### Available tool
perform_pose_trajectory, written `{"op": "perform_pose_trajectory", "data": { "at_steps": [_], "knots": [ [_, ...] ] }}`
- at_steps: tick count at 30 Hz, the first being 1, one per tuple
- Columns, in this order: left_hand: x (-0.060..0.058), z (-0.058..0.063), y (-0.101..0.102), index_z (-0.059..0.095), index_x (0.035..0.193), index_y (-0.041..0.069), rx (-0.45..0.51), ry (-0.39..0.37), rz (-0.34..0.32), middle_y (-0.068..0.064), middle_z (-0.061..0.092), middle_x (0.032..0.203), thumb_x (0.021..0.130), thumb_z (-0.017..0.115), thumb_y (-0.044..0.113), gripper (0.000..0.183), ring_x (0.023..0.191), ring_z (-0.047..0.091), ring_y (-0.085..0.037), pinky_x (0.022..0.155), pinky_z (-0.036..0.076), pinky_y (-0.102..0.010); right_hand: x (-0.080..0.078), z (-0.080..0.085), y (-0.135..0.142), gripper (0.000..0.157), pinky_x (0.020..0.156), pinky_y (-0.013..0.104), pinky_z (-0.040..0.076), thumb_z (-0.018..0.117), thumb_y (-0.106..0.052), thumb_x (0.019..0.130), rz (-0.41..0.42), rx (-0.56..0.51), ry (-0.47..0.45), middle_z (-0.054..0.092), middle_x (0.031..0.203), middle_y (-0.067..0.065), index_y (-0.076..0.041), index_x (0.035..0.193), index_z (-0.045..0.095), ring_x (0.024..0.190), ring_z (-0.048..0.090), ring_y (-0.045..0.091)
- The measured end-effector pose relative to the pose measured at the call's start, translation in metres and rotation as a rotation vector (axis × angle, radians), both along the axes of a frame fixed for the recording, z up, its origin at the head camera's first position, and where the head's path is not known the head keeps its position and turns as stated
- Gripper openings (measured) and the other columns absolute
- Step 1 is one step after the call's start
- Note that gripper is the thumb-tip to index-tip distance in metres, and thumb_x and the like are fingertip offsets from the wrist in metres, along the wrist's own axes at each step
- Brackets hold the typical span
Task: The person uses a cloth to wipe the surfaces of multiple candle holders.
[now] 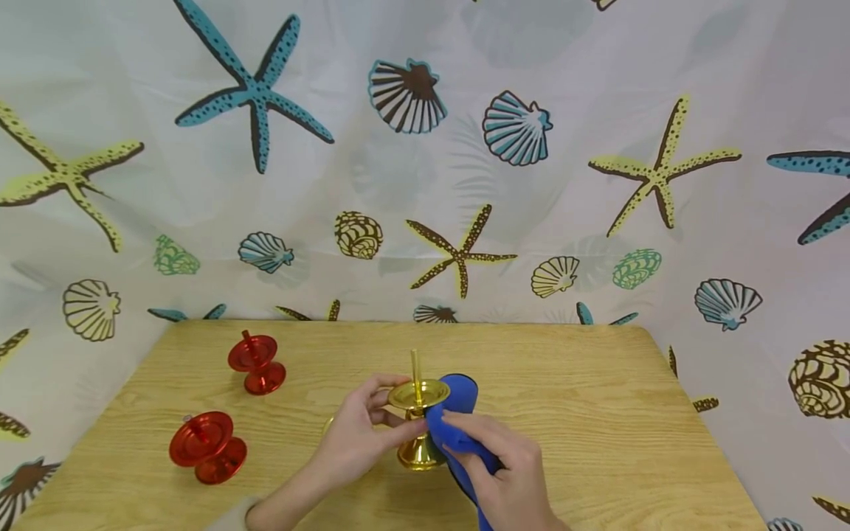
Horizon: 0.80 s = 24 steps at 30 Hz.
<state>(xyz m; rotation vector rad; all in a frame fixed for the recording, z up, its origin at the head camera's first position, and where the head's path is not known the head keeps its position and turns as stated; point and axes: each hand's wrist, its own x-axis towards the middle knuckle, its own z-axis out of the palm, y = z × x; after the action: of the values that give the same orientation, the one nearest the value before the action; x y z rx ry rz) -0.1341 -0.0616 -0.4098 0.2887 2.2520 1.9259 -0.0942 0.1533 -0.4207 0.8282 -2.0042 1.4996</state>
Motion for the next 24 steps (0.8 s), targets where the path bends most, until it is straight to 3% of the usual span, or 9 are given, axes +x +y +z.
{"op": "perform_pose_trajectory", "data": {
  "at_steps": [8, 17, 24],
  "knots": [
    [-0.001, -0.002, -0.001, 0.051, 0.143, 0.004, 0.019, -0.027, -0.018, -0.014, 0.075, 0.127, 0.088, 0.087, 0.022, 0.069, 0.089, 0.074, -0.019, 0.073, 0.063, -0.030, -0.007, -0.003, 0.001, 0.046, 0.083, 0.017, 0.061, 0.072, 0.023, 0.083, -0.060, 0.016, 0.007, 0.080, 0.108, 0.020, -0.003, 0.121, 0.077, 0.105, 0.076, 0.005],
    [0.002, -0.005, -0.004, 0.055, 0.140, 0.006, 0.041, 0.009, -0.063, -0.014, 0.076, 0.125, 0.087, 0.088, 0.021, 0.065, 0.089, 0.073, -0.020, 0.073, 0.060, -0.025, -0.012, -0.008, 0.004, 0.036, 0.079, 0.020, 0.063, 0.075, 0.013, 0.087, -0.083, 0.033, -0.080, 0.081, 0.108, 0.016, -0.006, 0.118, 0.078, 0.101, 0.076, 0.003],
    [0.000, -0.001, -0.008, 0.054, 0.142, 0.010, 0.048, 0.046, -0.070, -0.013, 0.075, 0.127, 0.086, 0.089, 0.017, 0.067, 0.097, 0.072, -0.019, 0.082, 0.063, -0.026, -0.017, -0.005, 0.012, 0.035, 0.077, 0.017, 0.061, 0.080, 0.008, 0.085, -0.186, 0.139, -0.086, 0.082, 0.107, 0.009, -0.010, 0.115, 0.080, 0.099, 0.075, 0.001]
  ]
}}
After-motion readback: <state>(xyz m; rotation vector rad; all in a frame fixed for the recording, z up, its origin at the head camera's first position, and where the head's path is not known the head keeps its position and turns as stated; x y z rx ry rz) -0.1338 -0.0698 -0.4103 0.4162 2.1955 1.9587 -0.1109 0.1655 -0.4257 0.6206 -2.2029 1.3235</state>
